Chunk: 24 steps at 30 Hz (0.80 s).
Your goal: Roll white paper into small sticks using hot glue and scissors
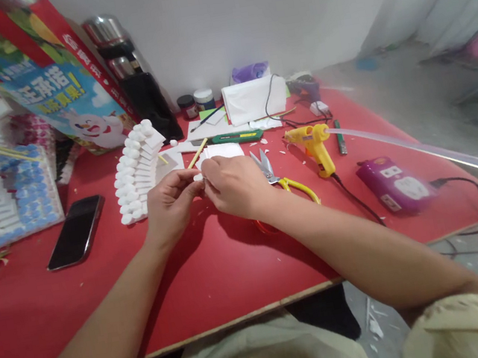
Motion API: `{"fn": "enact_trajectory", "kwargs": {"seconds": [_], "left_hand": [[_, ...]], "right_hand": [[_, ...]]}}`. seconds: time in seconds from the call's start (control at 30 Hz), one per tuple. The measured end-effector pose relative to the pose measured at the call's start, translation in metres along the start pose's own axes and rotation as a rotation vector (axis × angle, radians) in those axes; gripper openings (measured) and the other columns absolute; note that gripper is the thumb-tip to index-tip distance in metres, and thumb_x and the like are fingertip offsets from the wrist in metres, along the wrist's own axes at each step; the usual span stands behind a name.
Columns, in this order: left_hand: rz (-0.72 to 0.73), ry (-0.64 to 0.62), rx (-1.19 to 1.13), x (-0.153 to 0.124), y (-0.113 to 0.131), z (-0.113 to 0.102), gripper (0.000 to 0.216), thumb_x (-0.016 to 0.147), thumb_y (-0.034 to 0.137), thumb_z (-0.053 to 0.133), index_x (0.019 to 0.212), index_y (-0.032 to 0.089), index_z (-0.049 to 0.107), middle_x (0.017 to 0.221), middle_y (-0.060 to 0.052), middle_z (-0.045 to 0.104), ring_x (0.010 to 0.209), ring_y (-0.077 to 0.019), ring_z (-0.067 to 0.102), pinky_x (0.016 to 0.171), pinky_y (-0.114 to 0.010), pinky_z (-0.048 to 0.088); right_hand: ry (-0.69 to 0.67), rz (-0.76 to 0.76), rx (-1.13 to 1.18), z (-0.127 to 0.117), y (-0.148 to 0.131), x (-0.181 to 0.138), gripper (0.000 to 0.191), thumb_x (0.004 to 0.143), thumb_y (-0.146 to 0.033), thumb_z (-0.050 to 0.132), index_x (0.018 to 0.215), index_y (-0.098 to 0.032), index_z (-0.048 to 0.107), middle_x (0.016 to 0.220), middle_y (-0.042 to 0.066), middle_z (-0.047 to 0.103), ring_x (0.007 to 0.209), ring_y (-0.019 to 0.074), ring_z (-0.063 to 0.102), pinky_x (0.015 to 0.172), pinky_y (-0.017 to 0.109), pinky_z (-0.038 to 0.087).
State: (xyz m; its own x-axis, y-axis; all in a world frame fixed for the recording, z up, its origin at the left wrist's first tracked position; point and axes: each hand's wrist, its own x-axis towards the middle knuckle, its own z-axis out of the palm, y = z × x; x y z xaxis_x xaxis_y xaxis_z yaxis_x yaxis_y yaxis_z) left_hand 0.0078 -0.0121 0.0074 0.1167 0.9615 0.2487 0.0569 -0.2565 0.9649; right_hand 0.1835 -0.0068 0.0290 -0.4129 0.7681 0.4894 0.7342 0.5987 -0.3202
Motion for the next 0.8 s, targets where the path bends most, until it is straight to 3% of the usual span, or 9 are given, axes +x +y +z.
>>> {"fn": "enact_trajectory", "kwargs": {"seconds": [0.1,0.2,0.27,0.33,0.43,0.6,0.8], "left_hand": [[0.027,-0.008,0.012,0.002,-0.001,-0.001,0.013,0.089,0.027,0.070,0.099,0.019,0.071,0.080,0.000,0.070,0.068,-0.0128,0.065,0.071,-0.027,0.056],[0.040,-0.062,-0.016,0.005,0.000,-0.006,0.015,0.092,0.030,0.068,0.103,0.020,0.071,0.082,-0.001,0.069,0.070,-0.0137,0.064,0.074,-0.029,0.055],[0.052,-0.081,-0.021,0.007,0.001,-0.009,0.016,0.093,0.032,0.068,0.105,0.021,0.071,0.086,-0.002,0.070,0.073,-0.0142,0.064,0.076,-0.029,0.054],[0.064,-0.083,0.003,0.008,0.000,-0.012,0.018,0.093,0.034,0.068,0.106,0.021,0.071,0.089,-0.002,0.070,0.075,-0.0143,0.063,0.077,-0.029,0.054],[0.093,-0.071,0.072,0.009,0.000,-0.016,0.020,0.094,0.036,0.067,0.107,0.021,0.071,0.096,-0.003,0.071,0.080,-0.0155,0.064,0.082,-0.030,0.053],[0.213,-0.049,0.214,0.009,0.005,-0.017,0.016,0.096,0.034,0.064,0.106,0.024,0.072,0.107,-0.004,0.069,0.100,-0.0197,0.064,0.094,-0.033,0.051],[0.216,-0.083,0.221,0.007,0.012,-0.016,0.016,0.096,0.035,0.064,0.103,0.024,0.073,0.108,-0.005,0.068,0.103,-0.0214,0.064,0.096,-0.035,0.052]], "right_hand": [[0.019,0.083,0.219,-0.002,-0.004,0.003,0.020,0.092,-0.029,0.056,0.075,-0.017,0.058,0.069,0.006,0.063,0.061,0.0155,0.053,0.057,0.029,0.031],[-0.012,0.373,0.721,-0.006,0.002,0.010,0.040,0.097,-0.051,0.057,0.074,-0.019,0.060,0.059,0.002,0.060,0.051,0.0134,0.056,0.051,0.026,0.041],[-0.106,0.612,1.040,-0.006,0.008,0.014,0.045,0.096,-0.060,0.056,0.079,-0.018,0.061,0.060,0.002,0.063,0.045,0.0139,0.059,0.046,0.027,0.047],[-0.249,0.749,1.281,-0.006,0.012,0.016,0.043,0.097,-0.058,0.058,0.083,-0.018,0.061,0.067,0.005,0.069,0.048,0.0165,0.064,0.045,0.028,0.053],[-0.401,0.749,1.497,-0.005,0.014,0.016,0.035,0.098,-0.047,0.061,0.087,-0.015,0.064,0.080,0.011,0.075,0.056,0.0180,0.070,0.050,0.029,0.060],[-0.428,0.750,1.648,-0.008,0.013,0.014,0.013,0.091,-0.023,0.070,0.088,-0.011,0.071,0.083,0.009,0.077,0.056,0.0114,0.067,0.050,0.020,0.059],[-0.575,0.876,1.727,-0.008,0.020,0.017,0.011,0.087,-0.018,0.071,0.093,-0.008,0.073,0.084,0.010,0.077,0.054,0.0086,0.063,0.042,0.015,0.053]]}}
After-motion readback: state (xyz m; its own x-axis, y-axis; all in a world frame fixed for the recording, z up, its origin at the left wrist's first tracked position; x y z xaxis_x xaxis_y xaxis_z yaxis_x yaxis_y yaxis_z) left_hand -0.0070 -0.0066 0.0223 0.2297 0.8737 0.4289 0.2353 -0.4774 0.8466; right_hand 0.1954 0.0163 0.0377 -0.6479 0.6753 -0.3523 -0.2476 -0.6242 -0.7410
